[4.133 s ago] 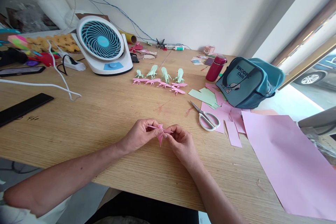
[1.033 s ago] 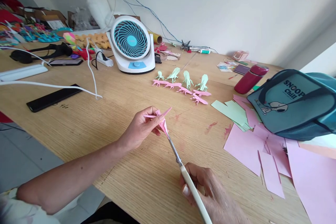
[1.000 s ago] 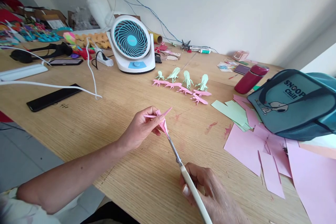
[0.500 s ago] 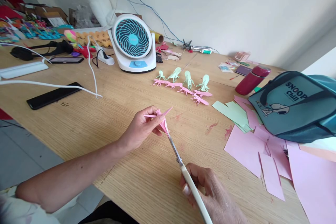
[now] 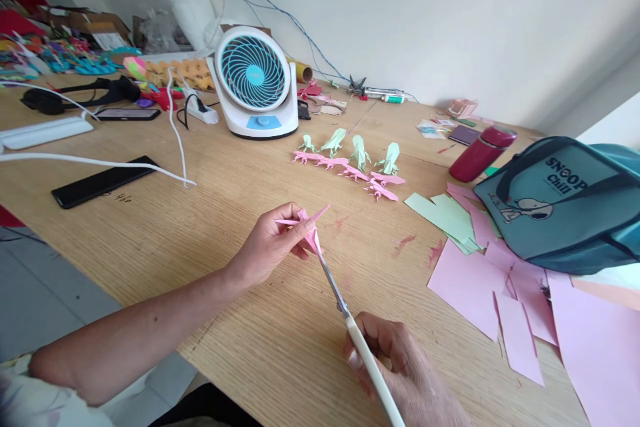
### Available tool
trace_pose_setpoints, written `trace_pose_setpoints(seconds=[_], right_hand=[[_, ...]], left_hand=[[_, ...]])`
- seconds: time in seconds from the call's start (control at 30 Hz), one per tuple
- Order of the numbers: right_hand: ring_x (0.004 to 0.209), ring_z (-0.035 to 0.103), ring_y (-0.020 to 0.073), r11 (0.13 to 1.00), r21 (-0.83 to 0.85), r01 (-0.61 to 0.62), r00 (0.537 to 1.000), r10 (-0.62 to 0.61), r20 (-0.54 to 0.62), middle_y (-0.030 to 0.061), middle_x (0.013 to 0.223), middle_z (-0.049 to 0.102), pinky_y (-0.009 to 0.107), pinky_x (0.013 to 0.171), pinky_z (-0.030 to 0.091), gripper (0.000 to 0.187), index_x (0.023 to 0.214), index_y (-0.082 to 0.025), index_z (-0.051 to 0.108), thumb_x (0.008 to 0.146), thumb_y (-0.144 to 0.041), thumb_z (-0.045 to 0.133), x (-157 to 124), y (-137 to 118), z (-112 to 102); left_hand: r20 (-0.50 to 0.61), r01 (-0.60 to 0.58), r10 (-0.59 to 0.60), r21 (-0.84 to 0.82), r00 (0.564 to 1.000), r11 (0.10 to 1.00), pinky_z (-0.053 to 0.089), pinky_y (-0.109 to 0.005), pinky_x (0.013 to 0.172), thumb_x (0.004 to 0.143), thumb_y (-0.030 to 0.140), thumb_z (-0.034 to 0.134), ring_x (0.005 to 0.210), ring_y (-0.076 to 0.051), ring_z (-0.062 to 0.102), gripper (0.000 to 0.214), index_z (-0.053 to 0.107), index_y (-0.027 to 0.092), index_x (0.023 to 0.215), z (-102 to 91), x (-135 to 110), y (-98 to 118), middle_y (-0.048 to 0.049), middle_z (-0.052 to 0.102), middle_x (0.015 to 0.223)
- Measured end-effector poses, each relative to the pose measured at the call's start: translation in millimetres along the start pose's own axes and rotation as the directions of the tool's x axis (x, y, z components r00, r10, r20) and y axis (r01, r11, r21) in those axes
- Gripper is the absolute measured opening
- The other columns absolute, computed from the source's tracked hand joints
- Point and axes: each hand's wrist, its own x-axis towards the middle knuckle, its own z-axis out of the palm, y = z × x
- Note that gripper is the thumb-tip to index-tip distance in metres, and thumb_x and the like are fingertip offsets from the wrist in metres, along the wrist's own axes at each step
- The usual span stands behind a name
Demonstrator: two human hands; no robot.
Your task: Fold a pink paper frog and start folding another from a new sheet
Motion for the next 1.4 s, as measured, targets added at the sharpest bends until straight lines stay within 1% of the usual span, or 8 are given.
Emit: trace_pose_setpoints(seconds=[0.13,0.23,0.37,0.6,0.83,1.0,1.2,1.4], right_hand=[[0.055,0.04,0.0109,1.0,0.006,0.005,1.0,-0.005,-0.01,-0.0031,0.062,0.044,0.024,0.05,0.031,0.054,0.077,-0.018,0.054,0.086,-0.071,0.047,0.6,1.0,0.0],[0.054,0.039,0.0106,0.999,0.009,0.032,0.999,-0.032,0.004,-0.003,0.06,0.044,0.023,0.049,0.03,0.056,0.076,-0.018,0.053,0.086,-0.072,0.046,1.7,2.6,-0.4],[0.053,0.039,0.0106,1.0,0.008,0.024,1.0,-0.024,0.018,-0.0028,0.06,0.045,0.023,0.049,0.031,0.057,0.075,-0.018,0.052,0.085,-0.074,0.045,2.7,5.1,-1.3],[0.053,0.038,0.0106,1.0,0.0,0.014,1.0,-0.014,0.002,-0.0034,0.06,0.043,0.024,0.049,0.03,0.06,0.074,-0.019,0.051,0.084,-0.077,0.042,1.6,7.4,-0.1],[0.052,0.037,0.0104,1.0,0.001,-0.001,1.0,0.001,-0.022,-0.0034,0.059,0.043,0.024,0.049,0.028,0.057,0.069,-0.02,0.046,0.085,-0.074,0.044,0.9,6.2,1.3],[0.052,0.036,0.0105,1.0,-0.003,0.027,0.999,-0.027,-0.032,-0.0036,0.057,0.041,0.024,0.048,0.027,0.057,0.066,-0.02,0.044,0.085,-0.073,0.046,3.4,7.9,2.2],[0.052,0.036,0.01,0.999,0.022,0.024,1.0,-0.024,0.0,-0.0038,0.058,0.041,0.024,0.048,0.028,0.061,0.071,-0.019,0.049,0.082,-0.078,0.044,4.2,4.4,2.3],[0.053,0.04,0.0105,0.999,0.048,-0.003,1.0,0.004,-0.01,-0.0034,0.06,0.042,0.024,0.048,0.029,0.058,0.073,-0.019,0.051,0.083,-0.075,0.047,3.2,2.2,2.9]], left_hand=[[0.001,0.001,-0.001,-0.002,1.0,1.0,0.052,-0.017,0.049,0.086,0.041,0.065,0.066,-0.014,0.072,0.03,0.049,0.017,0.078,-0.5,-0.1,-0.5,0.0006,0.065,0.071],[0.003,0.003,-0.003,0.001,1.0,1.0,0.053,-0.017,0.05,0.087,0.041,0.065,0.067,-0.015,0.072,0.03,0.05,0.017,0.079,-0.5,-0.2,-0.8,0.0006,0.065,0.072],[-0.002,0.002,-0.002,0.001,1.0,1.0,0.053,-0.017,0.049,0.086,0.04,0.065,0.065,-0.014,0.071,0.03,0.049,0.016,0.078,0.1,-0.3,0.0,0.0008,0.065,0.071],[-0.013,-0.004,0.004,-0.008,1.0,1.0,0.053,-0.016,0.048,0.086,0.038,0.066,0.064,-0.013,0.07,0.028,0.05,0.016,0.078,1.0,-0.6,0.8,0.0012,0.064,0.072],[-0.024,0.009,-0.01,-0.011,1.0,1.0,0.053,-0.017,0.048,0.084,0.041,0.068,0.064,-0.014,0.071,0.03,0.051,0.016,0.078,0.8,-0.2,0.1,0.0005,0.064,0.071],[-0.017,0.008,-0.009,-0.019,1.0,1.0,0.053,-0.016,0.048,0.085,0.04,0.067,0.064,-0.013,0.071,0.03,0.051,0.016,0.078,0.2,-0.1,0.2,0.0005,0.065,0.071],[-0.008,0.017,-0.018,-0.028,1.0,0.999,0.054,-0.017,0.049,0.085,0.04,0.067,0.062,-0.013,0.069,0.03,0.05,0.016,0.078,1.1,-1.0,1.1,0.0014,0.063,0.071],[0.012,0.031,-0.031,-0.026,0.999,0.999,0.055,-0.018,0.049,0.083,0.044,0.069,0.066,-0.013,0.069,0.034,0.05,0.017,0.078,4.0,-3.0,1.8,0.0004,0.063,0.074]])
